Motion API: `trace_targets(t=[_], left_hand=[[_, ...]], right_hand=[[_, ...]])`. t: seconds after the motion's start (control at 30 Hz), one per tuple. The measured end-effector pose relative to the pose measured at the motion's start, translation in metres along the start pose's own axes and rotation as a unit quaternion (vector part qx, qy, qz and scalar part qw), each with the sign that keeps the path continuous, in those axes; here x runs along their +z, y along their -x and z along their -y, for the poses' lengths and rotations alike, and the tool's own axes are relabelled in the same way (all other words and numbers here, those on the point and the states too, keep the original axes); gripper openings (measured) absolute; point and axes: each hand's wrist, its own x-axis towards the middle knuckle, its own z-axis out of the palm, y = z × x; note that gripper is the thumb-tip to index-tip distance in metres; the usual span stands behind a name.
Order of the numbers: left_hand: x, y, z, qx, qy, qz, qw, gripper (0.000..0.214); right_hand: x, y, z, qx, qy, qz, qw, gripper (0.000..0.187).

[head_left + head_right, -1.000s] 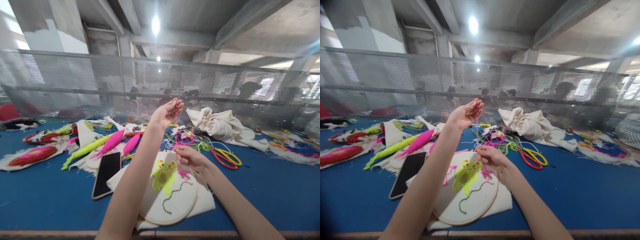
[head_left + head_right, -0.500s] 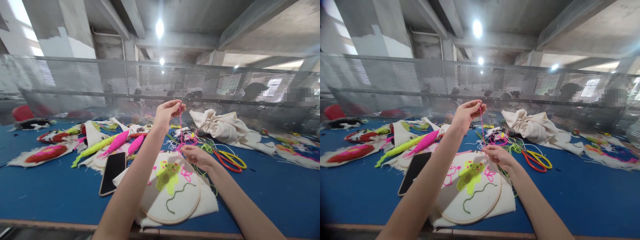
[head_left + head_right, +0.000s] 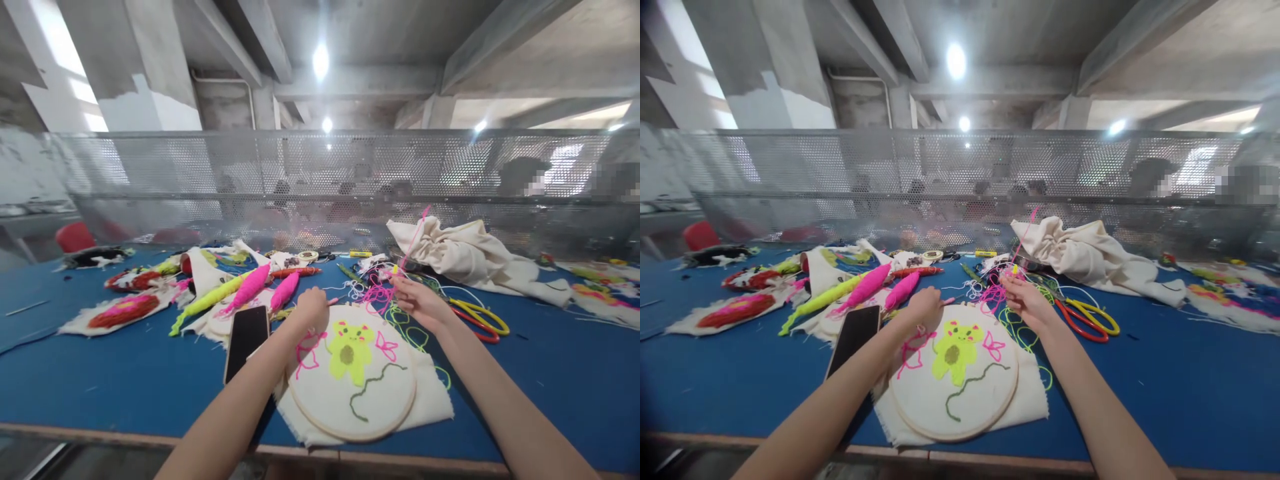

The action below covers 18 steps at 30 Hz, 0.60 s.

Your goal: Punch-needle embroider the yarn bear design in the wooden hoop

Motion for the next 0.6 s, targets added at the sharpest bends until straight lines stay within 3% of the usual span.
trace_targets(t=[0.13, 0.23, 0.3, 0.43, 0.57, 0.6], left_hand=[[-0.014, -0.015, 0.0, -0.004, 0.16, -0.048, 0.986, 0.013], [-0.025, -0.026, -0.002, -0.013, 0.316, -0.072, 0.946, 0.032], [-0.029, -0.027, -0.006, -0.015, 0.409, -0.097, 0.907, 0.035], [-0.033, -0.017, -0.017, 0.005, 0.538, -0.13, 0.833, 0.019], [-0.038, -0.011, -0.022, -0.006, 0.705, -0.124, 0.698, 0.015], [-0.04, -0.012, -0.021, -0.018, 0.727, -0.124, 0.675, 0.016]], right_hand=[[0.0, 0.002, 0.002, 0.01, -0.031, -0.011, 0.999, 0.029], [0.005, 0.007, 0.003, 0.055, -0.032, 0.026, 0.998, 0.029], [0.011, 0.01, -0.001, 0.1, -0.021, 0.06, 0.993, 0.03], [0.023, 0.013, -0.015, 0.187, 0.028, 0.144, 0.971, 0.027], [0.031, 0.014, -0.022, 0.24, 0.089, 0.23, 0.939, 0.029], [0.032, 0.015, -0.022, 0.246, 0.095, 0.237, 0.935, 0.029]])
